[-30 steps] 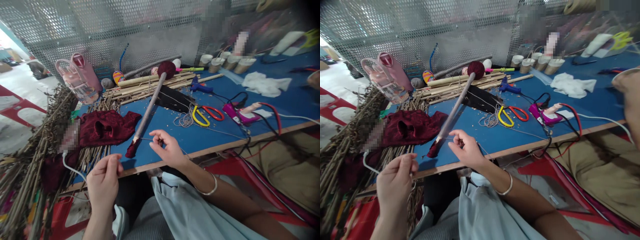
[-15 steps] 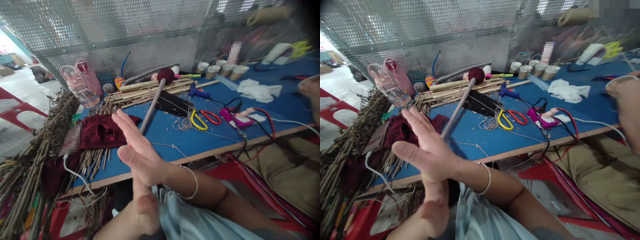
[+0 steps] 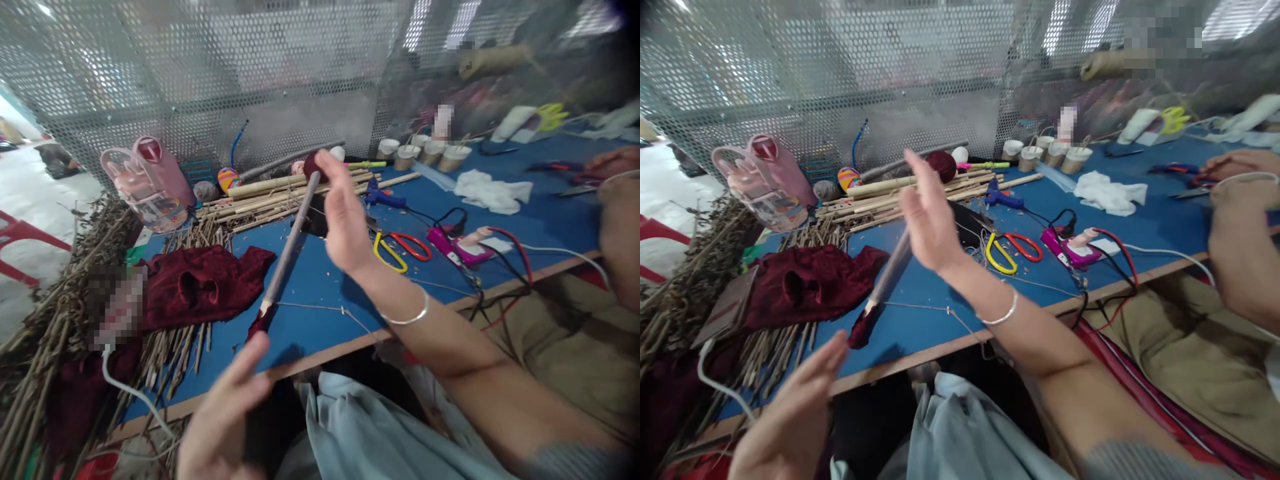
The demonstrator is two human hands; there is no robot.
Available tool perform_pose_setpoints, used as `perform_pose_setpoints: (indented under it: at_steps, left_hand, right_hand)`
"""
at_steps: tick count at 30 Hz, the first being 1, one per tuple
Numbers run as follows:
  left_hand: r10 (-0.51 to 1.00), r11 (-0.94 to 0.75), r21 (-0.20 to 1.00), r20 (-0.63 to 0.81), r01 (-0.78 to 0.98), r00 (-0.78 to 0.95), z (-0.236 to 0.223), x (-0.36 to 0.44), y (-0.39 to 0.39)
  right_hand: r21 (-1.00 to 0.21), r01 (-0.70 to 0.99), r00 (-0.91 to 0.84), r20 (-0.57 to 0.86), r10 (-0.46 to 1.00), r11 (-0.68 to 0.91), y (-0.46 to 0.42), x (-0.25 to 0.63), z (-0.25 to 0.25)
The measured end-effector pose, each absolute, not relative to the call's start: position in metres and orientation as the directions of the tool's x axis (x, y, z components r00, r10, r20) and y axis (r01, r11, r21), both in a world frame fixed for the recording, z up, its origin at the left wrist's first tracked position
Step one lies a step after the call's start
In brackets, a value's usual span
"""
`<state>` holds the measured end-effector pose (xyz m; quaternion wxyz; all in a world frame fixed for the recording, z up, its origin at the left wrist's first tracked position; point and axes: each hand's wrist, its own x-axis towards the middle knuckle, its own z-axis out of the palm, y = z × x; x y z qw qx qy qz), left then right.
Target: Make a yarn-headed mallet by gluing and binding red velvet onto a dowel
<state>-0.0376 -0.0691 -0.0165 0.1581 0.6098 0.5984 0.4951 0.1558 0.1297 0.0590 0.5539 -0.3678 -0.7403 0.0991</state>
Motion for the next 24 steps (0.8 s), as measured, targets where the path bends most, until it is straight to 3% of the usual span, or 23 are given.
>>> perform_pose_setpoints:
  at_steps: [2,4,7,9,13,17,20,24]
  left_hand:
    - [0.836,-0.159,0.673,0.481,0.723,-0.265,-0.022,-0.052,-0.055]
    - [0.864,-0.013,0.527,0.433,0.850,-0.255,-0.030,-0.059,-0.038]
    - [0.917,0.020,0.420,0.355,0.907,-0.184,-0.042,-0.058,-0.020]
    - [0.926,-0.003,0.423,0.343,0.906,-0.157,-0.045,-0.053,-0.015]
    - [0.902,-0.073,0.525,0.397,0.848,-0.168,-0.039,-0.043,-0.016]
    - [0.852,-0.137,0.586,0.481,0.799,-0.207,-0.026,-0.034,-0.017]
    - [0.849,-0.153,0.579,0.491,0.801,-0.192,-0.025,-0.034,-0.014]
    - [0.864,-0.127,0.540,0.472,0.832,-0.174,-0.037,-0.042,-0.015]
  right_hand:
    - [-0.555,0.438,-0.048,0.771,0.635,0.707,0.146,0.172,0.055]
    - [-0.590,0.480,-0.045,0.722,0.690,0.649,0.160,0.190,0.049]
    - [-0.629,0.565,-0.054,0.618,0.784,0.534,0.166,0.207,0.036]
    - [-0.642,0.588,-0.114,0.538,0.835,0.493,0.156,0.206,0.027]
    - [-0.645,0.570,-0.463,0.260,0.847,0.509,0.110,0.178,0.011]
    - [-0.777,0.491,-0.531,0.093,0.842,0.395,0.072,0.149,0.000]
    - [-0.774,0.480,-0.545,0.106,0.832,0.413,0.065,0.148,-0.001]
    - [-0.642,0.588,-0.444,0.254,0.859,0.493,0.096,0.182,0.006]
